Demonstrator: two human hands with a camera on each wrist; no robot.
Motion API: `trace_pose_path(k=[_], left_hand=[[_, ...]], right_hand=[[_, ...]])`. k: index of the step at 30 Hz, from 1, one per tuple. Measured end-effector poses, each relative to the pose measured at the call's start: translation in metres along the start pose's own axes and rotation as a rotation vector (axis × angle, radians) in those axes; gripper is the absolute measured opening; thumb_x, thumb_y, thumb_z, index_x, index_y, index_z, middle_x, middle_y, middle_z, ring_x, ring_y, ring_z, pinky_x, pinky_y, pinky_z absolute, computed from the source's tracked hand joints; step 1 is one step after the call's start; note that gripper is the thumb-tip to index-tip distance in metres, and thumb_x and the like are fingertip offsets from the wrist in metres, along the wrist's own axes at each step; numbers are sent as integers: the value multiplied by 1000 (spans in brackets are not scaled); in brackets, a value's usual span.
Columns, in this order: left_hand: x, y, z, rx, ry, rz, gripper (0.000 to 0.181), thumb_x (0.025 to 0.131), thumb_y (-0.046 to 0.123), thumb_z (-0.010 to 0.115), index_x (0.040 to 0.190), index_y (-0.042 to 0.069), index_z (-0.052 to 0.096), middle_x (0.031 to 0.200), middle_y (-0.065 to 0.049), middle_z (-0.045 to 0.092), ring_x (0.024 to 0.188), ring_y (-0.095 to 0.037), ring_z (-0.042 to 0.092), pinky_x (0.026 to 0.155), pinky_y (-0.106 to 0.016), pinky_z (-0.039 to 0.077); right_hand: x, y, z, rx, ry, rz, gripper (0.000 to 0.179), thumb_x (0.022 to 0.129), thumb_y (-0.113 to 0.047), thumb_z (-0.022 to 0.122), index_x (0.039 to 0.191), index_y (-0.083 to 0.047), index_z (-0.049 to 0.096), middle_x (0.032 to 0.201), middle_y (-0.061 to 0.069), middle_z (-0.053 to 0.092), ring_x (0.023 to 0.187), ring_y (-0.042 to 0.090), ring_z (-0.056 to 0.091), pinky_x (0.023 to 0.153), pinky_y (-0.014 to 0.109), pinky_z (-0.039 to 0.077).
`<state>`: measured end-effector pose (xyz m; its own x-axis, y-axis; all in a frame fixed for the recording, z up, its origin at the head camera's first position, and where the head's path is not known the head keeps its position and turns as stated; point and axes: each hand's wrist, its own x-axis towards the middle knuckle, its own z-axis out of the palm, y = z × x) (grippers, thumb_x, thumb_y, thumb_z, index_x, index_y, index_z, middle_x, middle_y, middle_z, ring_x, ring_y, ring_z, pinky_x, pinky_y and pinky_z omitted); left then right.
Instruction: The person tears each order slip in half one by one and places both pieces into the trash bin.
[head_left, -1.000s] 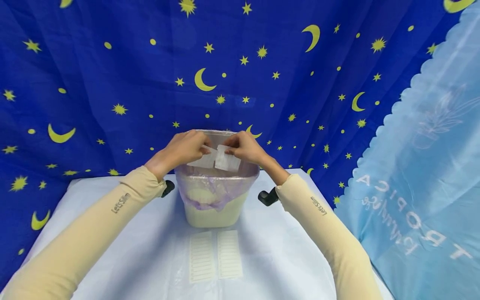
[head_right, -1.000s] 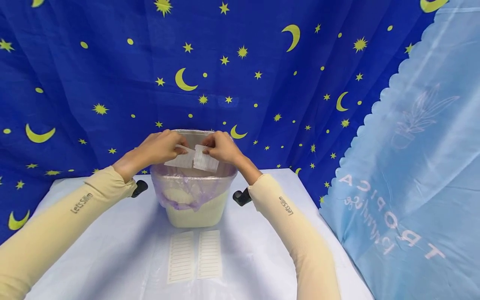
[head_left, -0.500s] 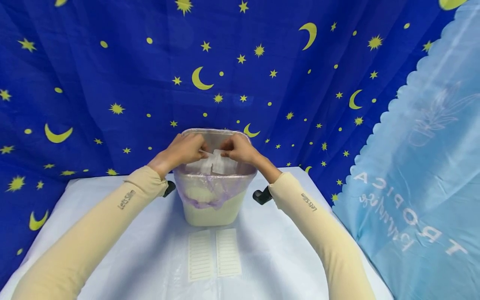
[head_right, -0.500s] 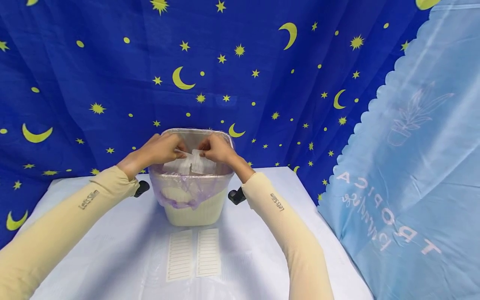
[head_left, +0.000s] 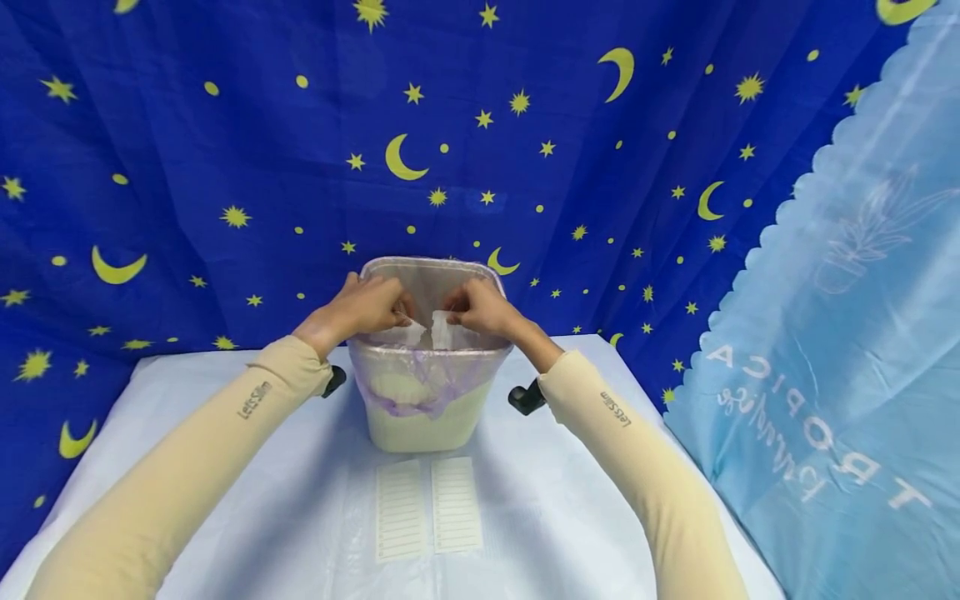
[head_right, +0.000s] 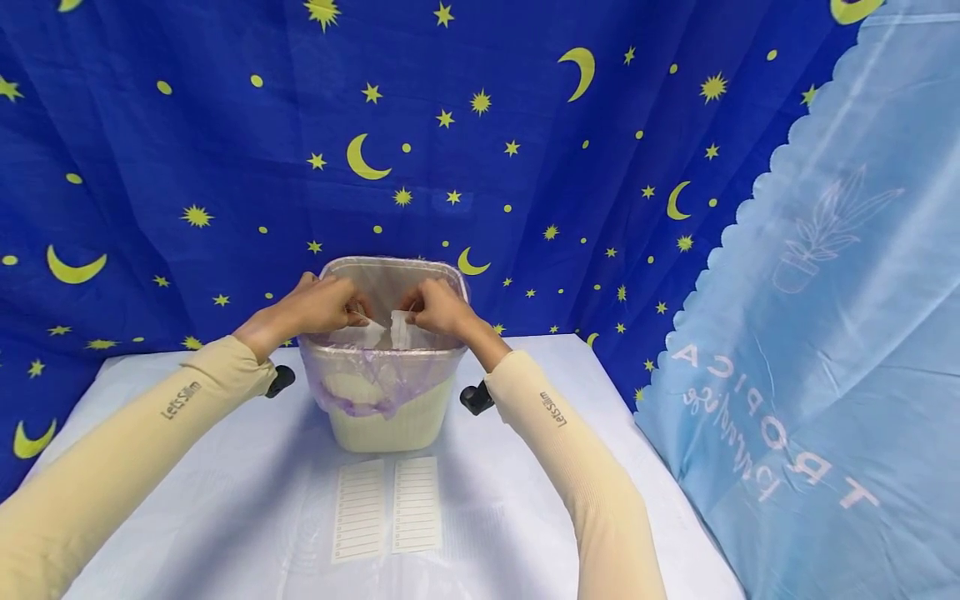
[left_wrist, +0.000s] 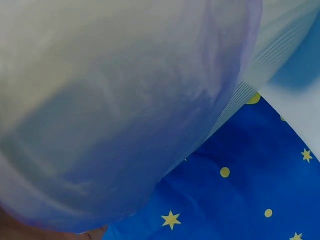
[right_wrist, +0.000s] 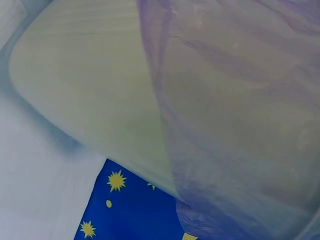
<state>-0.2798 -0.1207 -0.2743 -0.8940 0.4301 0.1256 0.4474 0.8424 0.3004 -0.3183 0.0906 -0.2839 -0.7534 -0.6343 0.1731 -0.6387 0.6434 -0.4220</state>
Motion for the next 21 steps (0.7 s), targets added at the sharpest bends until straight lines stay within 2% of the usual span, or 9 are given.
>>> trace_pose_path(k=[3, 5, 10, 17, 21], left_hand=[[0, 0, 1, -16, 17, 7, 11, 88, 20, 71, 96, 15, 77, 73, 5, 70, 78, -18, 61, 88, -55, 31], [-1, -1, 1, -18, 39, 16, 11, 88, 19, 70, 95, 15, 77, 70, 6, 67, 74, -17, 59, 87, -54, 32], [-4, -2, 2, -21, 92, 39, 12, 89, 16, 66, 93, 14, 77, 69, 5, 66, 69, -15, 57, 85, -53, 35], [-11, -3, 4, -15, 128, 63, 14, 95, 20, 61, 93, 13, 73, 70, 4, 63, 65, -14, 57, 84, -51, 36], [-17, -2, 5, -8, 155, 86, 16, 98, 23, 57, 90, 15, 69, 70, 4, 59, 66, -15, 54, 80, -47, 36]], right_hand=[[-1, -1, 1, -6, -8, 16, 12, 81, 0, 72, 92, 1, 74, 86, 12, 75, 77, 16, 68, 71, 21, 51], [-2, -2, 2, -12, -12, 23, 11, 81, -1, 72, 91, 0, 74, 85, 10, 75, 76, 14, 68, 69, 20, 51], [-5, -4, 2, -8, -18, 31, 10, 83, -3, 70, 91, -2, 75, 80, 7, 74, 68, 6, 61, 62, 16, 46], [-12, -11, 2, 43, 23, -20, 10, 85, -2, 69, 92, 3, 74, 85, 10, 74, 71, 7, 61, 69, 19, 49], [-17, -17, 1, 42, 65, -62, 9, 87, -4, 69, 90, 1, 75, 84, 9, 74, 71, 8, 61, 70, 21, 50]])
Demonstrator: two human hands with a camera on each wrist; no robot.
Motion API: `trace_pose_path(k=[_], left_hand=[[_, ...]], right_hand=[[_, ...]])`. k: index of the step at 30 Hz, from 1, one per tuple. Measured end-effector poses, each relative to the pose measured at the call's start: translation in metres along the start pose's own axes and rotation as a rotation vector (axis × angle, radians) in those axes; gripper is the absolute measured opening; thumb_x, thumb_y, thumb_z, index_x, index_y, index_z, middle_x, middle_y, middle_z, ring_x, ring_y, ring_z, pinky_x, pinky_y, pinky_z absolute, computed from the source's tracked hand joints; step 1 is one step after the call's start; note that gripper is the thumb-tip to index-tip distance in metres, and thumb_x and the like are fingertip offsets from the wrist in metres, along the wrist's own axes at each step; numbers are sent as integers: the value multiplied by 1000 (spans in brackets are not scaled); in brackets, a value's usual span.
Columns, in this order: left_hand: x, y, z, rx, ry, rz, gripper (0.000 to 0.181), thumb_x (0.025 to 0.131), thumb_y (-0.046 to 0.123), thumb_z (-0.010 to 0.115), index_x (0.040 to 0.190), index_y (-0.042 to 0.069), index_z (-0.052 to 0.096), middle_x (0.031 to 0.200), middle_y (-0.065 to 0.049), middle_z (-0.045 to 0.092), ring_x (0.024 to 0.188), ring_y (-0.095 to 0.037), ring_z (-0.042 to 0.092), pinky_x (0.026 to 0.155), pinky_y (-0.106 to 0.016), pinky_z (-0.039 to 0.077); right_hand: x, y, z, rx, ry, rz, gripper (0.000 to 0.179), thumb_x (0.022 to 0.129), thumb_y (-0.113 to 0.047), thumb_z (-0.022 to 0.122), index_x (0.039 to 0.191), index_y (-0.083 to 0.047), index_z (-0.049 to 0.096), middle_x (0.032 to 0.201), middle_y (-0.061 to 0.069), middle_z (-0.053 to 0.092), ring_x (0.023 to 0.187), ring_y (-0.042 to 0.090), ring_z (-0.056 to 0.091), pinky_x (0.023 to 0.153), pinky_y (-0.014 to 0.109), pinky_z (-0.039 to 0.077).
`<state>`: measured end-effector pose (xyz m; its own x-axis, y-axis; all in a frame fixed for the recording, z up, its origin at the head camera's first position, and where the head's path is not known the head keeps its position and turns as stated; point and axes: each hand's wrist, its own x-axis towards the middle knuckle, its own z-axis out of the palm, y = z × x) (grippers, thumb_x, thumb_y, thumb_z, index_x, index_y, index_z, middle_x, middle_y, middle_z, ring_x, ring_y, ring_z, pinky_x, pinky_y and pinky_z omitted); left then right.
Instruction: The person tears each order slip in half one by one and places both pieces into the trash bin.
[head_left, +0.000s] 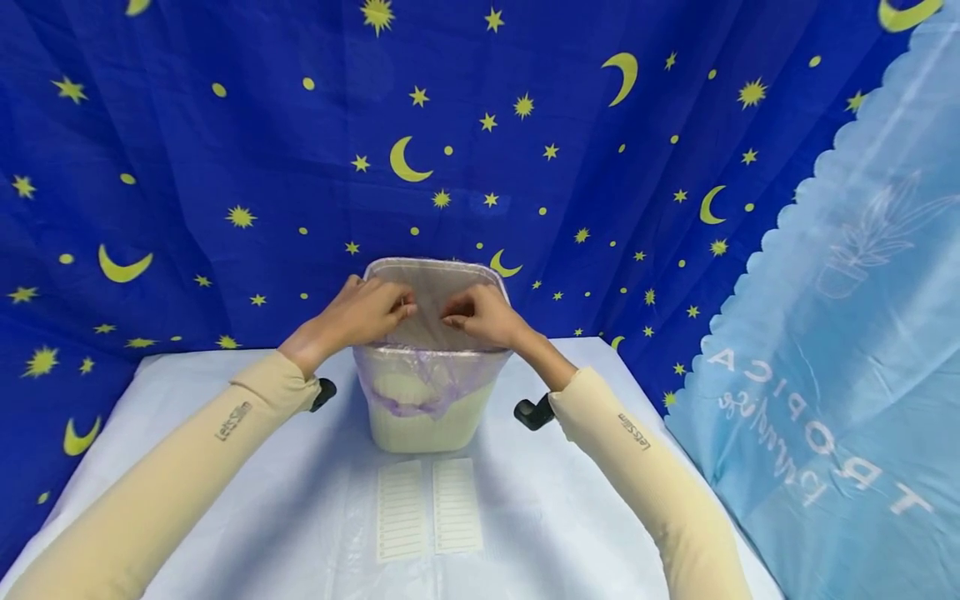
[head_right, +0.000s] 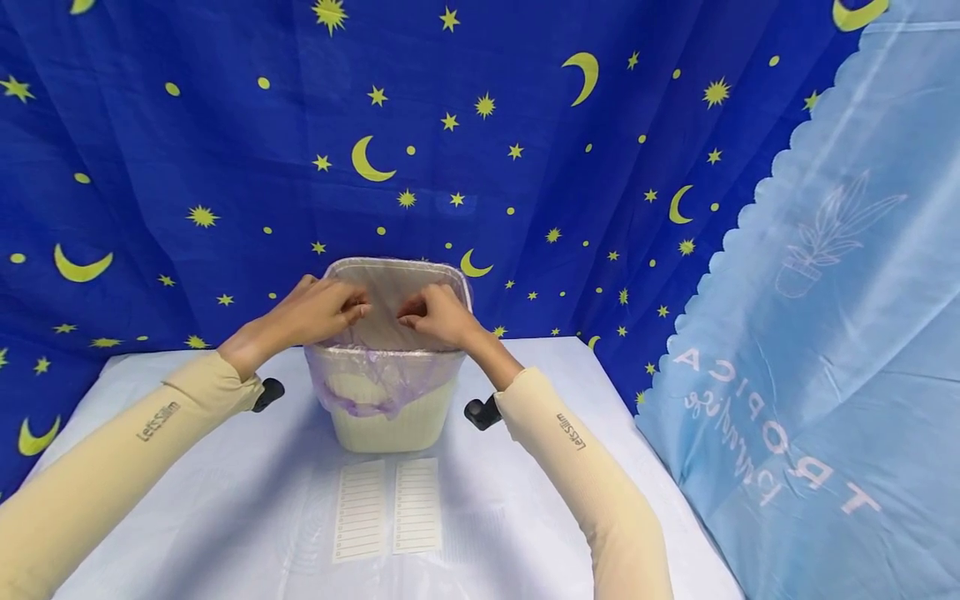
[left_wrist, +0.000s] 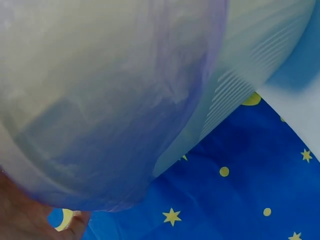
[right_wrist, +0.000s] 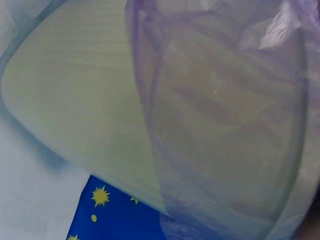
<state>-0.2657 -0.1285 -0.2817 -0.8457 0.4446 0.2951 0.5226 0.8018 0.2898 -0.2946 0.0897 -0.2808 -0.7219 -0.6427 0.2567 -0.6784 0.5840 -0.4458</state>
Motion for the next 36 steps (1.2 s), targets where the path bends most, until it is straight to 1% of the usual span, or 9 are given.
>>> trace_pose_path(k=[5, 8, 13, 15, 18, 21, 27, 31, 36], left_hand=[[-9, 3, 1, -4, 73, 44, 17, 99, 24, 58, 85, 17, 65, 66, 4, 53, 63, -14, 49, 72, -40, 33], [-18, 4, 0, -30, 139, 88, 13, 96, 23, 63, 85, 16, 63, 70, 3, 56, 65, -15, 51, 72, -40, 34], [-37, 3, -3, -93, 231, 143, 7, 92, 19, 69, 94, 13, 66, 86, -1, 67, 80, -20, 61, 79, -46, 40], [-46, 2, -3, -110, 250, 147, 8, 91, 17, 69, 97, 12, 67, 89, -2, 69, 86, -22, 62, 82, -48, 40], [-59, 1, -1, -84, 273, 174, 8, 91, 15, 69, 97, 11, 68, 91, -2, 68, 90, -22, 60, 82, -47, 40], [-70, 0, 3, -40, 302, 233, 10, 89, 14, 71, 98, 10, 68, 91, -2, 67, 90, -21, 58, 82, -46, 40], [-83, 0, 9, 14, 421, 328, 19, 83, 11, 75, 101, 8, 69, 93, -3, 67, 88, -20, 58, 78, -44, 41], [-91, -1, 13, 24, 494, 319, 22, 80, 9, 78, 100, 7, 69, 91, -4, 66, 84, -20, 57, 74, -42, 41], [-104, 0, 28, -17, 550, 257, 21, 79, 7, 78, 97, 6, 68, 92, -4, 67, 82, -21, 58, 72, -40, 41]], right_hand=[[-11, -12, 0, 32, 74, -43, 8, 88, -5, 69, 90, 0, 75, 85, 8, 74, 72, 9, 62, 68, 20, 50], [-22, -18, 3, 88, 156, -97, 8, 87, -4, 69, 91, 1, 75, 84, 9, 74, 70, 10, 62, 66, 23, 51], [-40, -25, 11, 153, 342, -292, 8, 84, 3, 70, 91, 3, 74, 85, 10, 73, 71, 14, 62, 65, 28, 52], [-46, -27, 14, 171, 371, -361, 8, 84, 4, 70, 91, 2, 74, 84, 10, 72, 72, 14, 61, 66, 27, 51], [-54, -30, 19, 209, 352, -432, 9, 83, 5, 69, 91, 2, 73, 84, 10, 72, 71, 14, 61, 65, 24, 51], [-60, -34, 25, 232, 303, -481, 10, 83, 7, 69, 91, 1, 73, 84, 10, 72, 70, 14, 62, 64, 22, 51], [-65, -42, 36, 251, 234, -518, 11, 83, 7, 69, 92, 2, 72, 85, 9, 73, 71, 12, 64, 63, 20, 51], [-66, -43, 43, 256, 187, -515, 11, 84, 5, 69, 93, 2, 72, 87, 9, 73, 73, 11, 66, 64, 18, 52], [-68, -41, 56, 235, 125, -513, 12, 84, 4, 69, 96, 2, 71, 88, 9, 73, 75, 10, 66, 66, 16, 51]])
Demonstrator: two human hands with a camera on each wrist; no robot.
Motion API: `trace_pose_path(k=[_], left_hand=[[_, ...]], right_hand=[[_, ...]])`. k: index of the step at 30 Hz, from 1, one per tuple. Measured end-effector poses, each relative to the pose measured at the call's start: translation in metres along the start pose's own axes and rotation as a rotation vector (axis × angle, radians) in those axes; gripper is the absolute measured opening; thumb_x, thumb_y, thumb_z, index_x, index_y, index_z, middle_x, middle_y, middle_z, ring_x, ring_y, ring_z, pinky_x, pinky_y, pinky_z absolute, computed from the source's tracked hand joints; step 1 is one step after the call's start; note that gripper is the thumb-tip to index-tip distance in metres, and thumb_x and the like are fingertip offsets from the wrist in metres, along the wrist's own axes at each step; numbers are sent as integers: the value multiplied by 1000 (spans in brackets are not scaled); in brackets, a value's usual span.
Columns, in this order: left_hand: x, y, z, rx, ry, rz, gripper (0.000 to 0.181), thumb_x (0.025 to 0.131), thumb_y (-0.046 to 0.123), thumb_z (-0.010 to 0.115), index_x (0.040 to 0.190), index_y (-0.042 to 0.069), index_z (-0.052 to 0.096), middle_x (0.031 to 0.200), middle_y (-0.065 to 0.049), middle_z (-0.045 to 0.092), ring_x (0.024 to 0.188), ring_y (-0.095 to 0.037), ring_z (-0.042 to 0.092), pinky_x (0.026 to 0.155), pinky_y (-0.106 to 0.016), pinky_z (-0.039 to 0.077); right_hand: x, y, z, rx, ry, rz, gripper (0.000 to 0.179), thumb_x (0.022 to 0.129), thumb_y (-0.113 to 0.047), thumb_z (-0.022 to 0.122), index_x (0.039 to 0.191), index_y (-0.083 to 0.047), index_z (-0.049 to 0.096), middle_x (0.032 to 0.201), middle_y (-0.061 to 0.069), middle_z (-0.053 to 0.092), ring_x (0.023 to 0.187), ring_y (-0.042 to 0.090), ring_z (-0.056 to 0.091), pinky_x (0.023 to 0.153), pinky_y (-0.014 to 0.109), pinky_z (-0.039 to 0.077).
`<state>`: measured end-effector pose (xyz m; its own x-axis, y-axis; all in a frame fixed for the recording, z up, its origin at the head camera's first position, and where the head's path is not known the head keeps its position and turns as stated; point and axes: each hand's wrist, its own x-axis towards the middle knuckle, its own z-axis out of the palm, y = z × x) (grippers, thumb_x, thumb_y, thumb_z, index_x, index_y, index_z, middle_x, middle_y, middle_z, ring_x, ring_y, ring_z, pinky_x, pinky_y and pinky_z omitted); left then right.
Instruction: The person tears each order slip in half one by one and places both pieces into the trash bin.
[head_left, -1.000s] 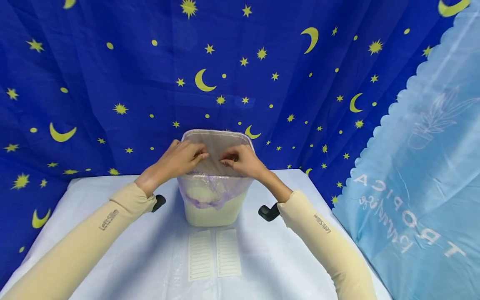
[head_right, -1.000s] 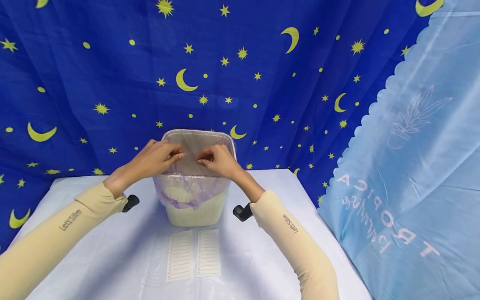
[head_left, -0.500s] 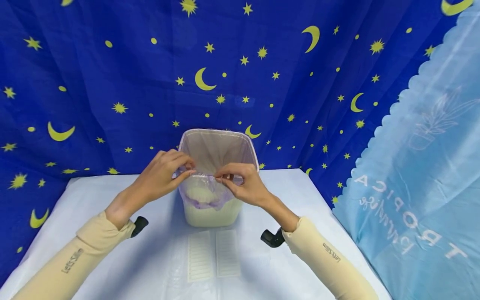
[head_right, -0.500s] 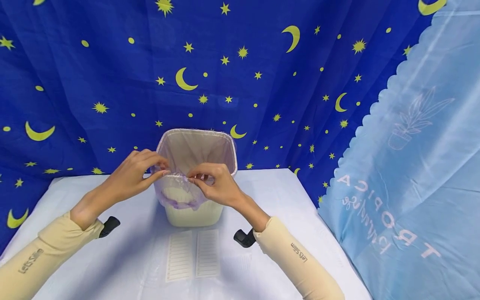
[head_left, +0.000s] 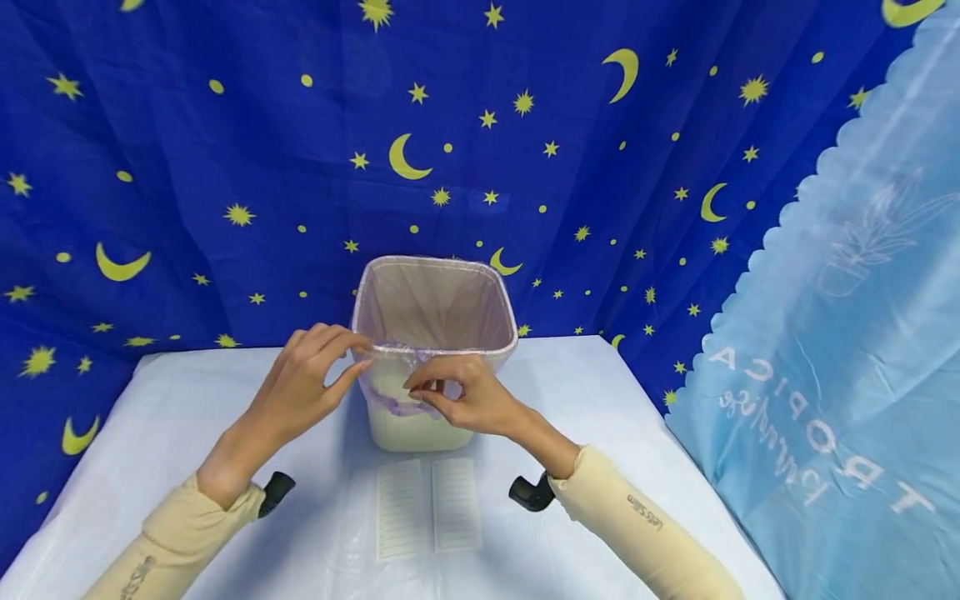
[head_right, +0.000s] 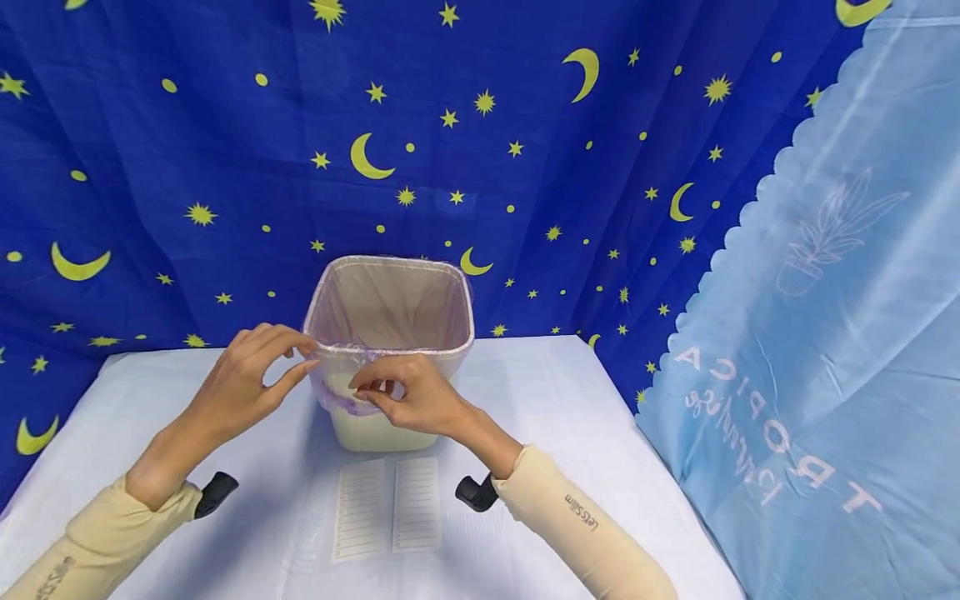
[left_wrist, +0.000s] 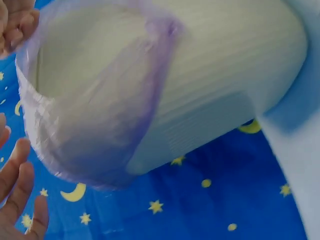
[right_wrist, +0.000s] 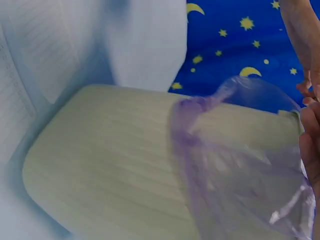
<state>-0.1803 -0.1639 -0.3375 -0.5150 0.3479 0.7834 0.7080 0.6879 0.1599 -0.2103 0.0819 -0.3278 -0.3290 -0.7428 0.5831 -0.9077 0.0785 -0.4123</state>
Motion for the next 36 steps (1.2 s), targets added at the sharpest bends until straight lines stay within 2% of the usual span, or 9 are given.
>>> trace_pose_path(k=[4, 7, 10, 15, 17, 20, 27, 33, 36], left_hand=[[-17, 5, 10, -21, 25, -51, 21, 78, 5, 78, 96, 6, 68, 93, -6, 66, 88, -25, 60, 80, -46, 44], [-27, 8, 19, -28, 0, -103, 20, 79, 6, 78, 96, 6, 67, 94, -6, 66, 91, -27, 61, 82, -49, 45], [-37, 11, 28, -11, -93, -195, 18, 83, 12, 76, 98, 9, 68, 96, -3, 66, 91, -26, 60, 75, -45, 44], [-57, 17, 44, 29, -303, -424, 15, 85, 19, 75, 96, 13, 66, 94, -1, 67, 88, -25, 61, 71, -45, 43], [-64, 19, 51, 41, -347, -494, 16, 84, 21, 76, 94, 13, 65, 91, -1, 67, 85, -25, 60, 69, -44, 43], [-73, 26, 59, 64, -389, -562, 21, 83, 24, 77, 92, 11, 64, 89, -3, 67, 81, -26, 60, 66, -43, 42], [-90, 41, 71, 124, -561, -652, 46, 82, 38, 76, 107, 2, 62, 92, -11, 62, 82, -33, 60, 64, -46, 42], [-103, 43, 84, 146, -600, -683, 59, 79, 47, 76, 102, -5, 59, 84, -14, 57, 74, -33, 59, 58, -46, 42], [-110, 44, 89, 147, -631, -701, 60, 77, 49, 77, 95, -3, 57, 79, -12, 55, 70, -30, 57, 54, -43, 41]], right_hand=[[-3, 5, 11, -2, -41, 12, 12, 84, 4, 70, 95, 3, 71, 87, 8, 73, 77, 10, 66, 67, 14, 50], [-4, 9, 18, -23, -55, 21, 11, 83, 3, 71, 94, 1, 72, 86, 6, 73, 77, 7, 67, 67, 12, 49], [-6, 11, 24, -38, -75, 39, 12, 82, 3, 72, 94, 0, 73, 86, 5, 74, 77, 6, 66, 67, 12, 50], [-9, 16, 36, -62, -133, 64, 12, 83, 2, 71, 94, -3, 74, 88, 4, 74, 76, 5, 65, 69, 10, 49], [-10, 18, 40, -63, -164, 74, 12, 84, 2, 70, 94, -3, 74, 88, 4, 74, 76, 6, 65, 70, 8, 48], [-12, 23, 46, -45, -204, 99, 13, 83, 4, 69, 95, 0, 73, 90, 7, 74, 78, 8, 66, 70, 10, 49], [-16, 32, 58, -72, -256, 171, 15, 85, 2, 69, 98, -3, 74, 94, 7, 75, 84, 9, 67, 75, 11, 49], [-19, 38, 67, -63, -318, 234, 17, 87, 3, 66, 101, -3, 73, 98, 6, 74, 92, 10, 68, 80, 16, 52], [-21, 41, 74, -77, -345, 241, 16, 88, 1, 67, 101, -4, 73, 99, 6, 74, 93, 8, 67, 81, 16, 51]])
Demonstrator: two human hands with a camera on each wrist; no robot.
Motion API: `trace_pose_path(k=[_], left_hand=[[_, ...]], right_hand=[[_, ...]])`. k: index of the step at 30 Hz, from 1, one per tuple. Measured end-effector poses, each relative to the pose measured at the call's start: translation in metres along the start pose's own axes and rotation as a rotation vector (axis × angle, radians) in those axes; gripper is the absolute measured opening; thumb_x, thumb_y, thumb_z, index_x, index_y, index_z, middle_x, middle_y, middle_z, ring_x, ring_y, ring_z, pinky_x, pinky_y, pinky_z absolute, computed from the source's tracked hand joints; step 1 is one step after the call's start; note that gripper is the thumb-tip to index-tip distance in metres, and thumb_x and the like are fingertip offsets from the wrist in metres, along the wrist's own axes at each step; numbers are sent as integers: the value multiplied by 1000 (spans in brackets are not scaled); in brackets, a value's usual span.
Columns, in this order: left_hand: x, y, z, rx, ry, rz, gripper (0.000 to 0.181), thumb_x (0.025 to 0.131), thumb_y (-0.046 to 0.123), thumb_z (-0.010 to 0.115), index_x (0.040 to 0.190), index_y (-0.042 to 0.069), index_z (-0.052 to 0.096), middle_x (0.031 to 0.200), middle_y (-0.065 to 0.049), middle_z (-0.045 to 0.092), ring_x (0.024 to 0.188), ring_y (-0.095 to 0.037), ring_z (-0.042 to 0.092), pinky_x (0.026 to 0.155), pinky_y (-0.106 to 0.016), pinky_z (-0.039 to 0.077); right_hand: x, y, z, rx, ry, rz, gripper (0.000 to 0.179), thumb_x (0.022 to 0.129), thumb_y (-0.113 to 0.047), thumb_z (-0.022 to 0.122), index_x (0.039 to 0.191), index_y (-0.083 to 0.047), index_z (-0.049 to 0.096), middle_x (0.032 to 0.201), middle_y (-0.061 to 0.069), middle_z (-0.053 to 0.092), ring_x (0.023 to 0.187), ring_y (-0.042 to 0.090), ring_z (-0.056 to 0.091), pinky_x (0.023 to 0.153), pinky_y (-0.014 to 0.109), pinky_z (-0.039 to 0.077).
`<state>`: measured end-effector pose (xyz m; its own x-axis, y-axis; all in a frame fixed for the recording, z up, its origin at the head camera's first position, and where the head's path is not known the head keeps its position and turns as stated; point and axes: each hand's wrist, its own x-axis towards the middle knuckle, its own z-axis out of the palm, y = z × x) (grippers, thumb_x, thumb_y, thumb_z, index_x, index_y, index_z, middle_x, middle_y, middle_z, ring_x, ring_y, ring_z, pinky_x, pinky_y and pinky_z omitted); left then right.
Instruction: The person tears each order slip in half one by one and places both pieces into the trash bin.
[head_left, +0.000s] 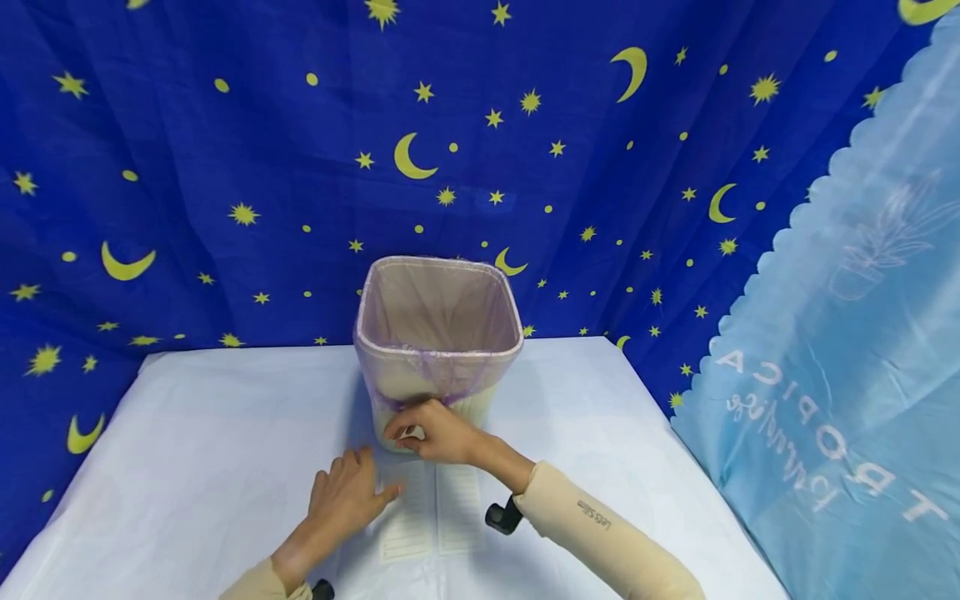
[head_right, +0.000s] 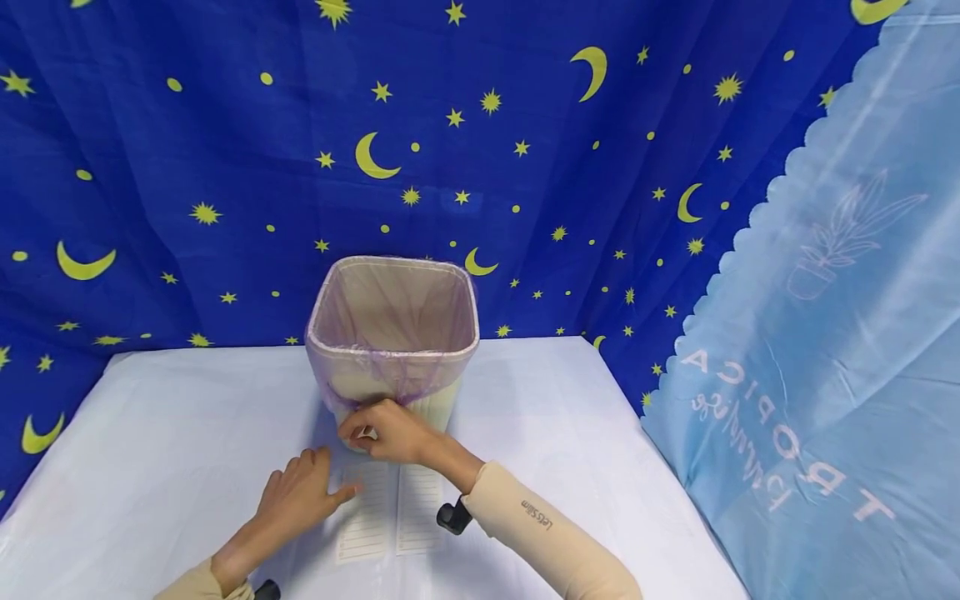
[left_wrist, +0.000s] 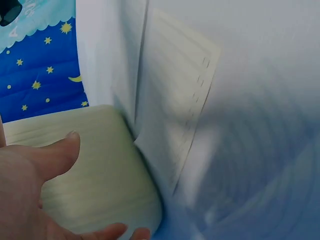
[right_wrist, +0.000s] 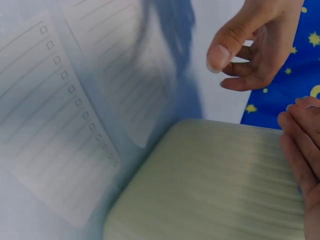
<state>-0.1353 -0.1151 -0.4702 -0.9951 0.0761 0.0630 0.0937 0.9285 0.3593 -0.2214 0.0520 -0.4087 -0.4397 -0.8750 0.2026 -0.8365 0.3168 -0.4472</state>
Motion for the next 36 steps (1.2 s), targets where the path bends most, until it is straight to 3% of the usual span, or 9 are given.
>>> trace_pose_path(k=[4, 11, 19, 25, 32, 36], left_hand=[[-2, 2, 9, 3, -7, -16, 61, 75, 52, 78, 90, -3, 55, 77, -13, 53, 67, -29, 54, 53, -42, 41], [-2, 8, 24, 1, 13, -30, 78, 73, 60, 75, 100, -11, 57, 80, -17, 53, 72, -32, 56, 57, -47, 44], [-4, 5, 40, 3, 51, -66, 79, 69, 62, 77, 92, -11, 57, 76, -15, 51, 68, -31, 54, 55, -48, 43], [-6, -2, 49, 3, 32, -97, 87, 67, 67, 76, 96, -12, 53, 81, -18, 48, 71, -33, 54, 59, -50, 43], [-7, -8, 52, 20, 0, -66, 88, 62, 64, 80, 100, -10, 51, 85, -18, 48, 73, -31, 52, 58, -47, 42], [-7, -10, 50, 16, 1, -53, 85, 61, 60, 82, 100, -8, 51, 85, -17, 49, 73, -32, 53, 56, -47, 42]], right_hand=[[-2, 5, 10, -23, -30, 17, 17, 88, -1, 68, 103, -3, 73, 99, 4, 74, 93, 7, 66, 82, 16, 51], [-1, 15, 24, -30, -115, 104, 22, 88, -2, 68, 110, -2, 72, 106, 6, 74, 96, 12, 69, 83, 10, 47], [4, 20, 43, -171, -217, 47, 30, 85, 0, 71, 114, -5, 71, 110, 5, 73, 98, 14, 69, 84, 7, 44], [-1, 25, 57, -246, -264, 88, 34, 85, -1, 71, 117, -11, 70, 113, -1, 72, 102, 8, 66, 86, 8, 44], [-6, 31, 78, -307, -283, 123, 38, 82, -3, 71, 118, -15, 69, 115, -7, 69, 106, 3, 61, 87, 8, 42], [-7, 33, 83, -343, -294, 89, 40, 80, -6, 74, 118, -16, 69, 114, -7, 67, 108, 3, 59, 90, 8, 41]])
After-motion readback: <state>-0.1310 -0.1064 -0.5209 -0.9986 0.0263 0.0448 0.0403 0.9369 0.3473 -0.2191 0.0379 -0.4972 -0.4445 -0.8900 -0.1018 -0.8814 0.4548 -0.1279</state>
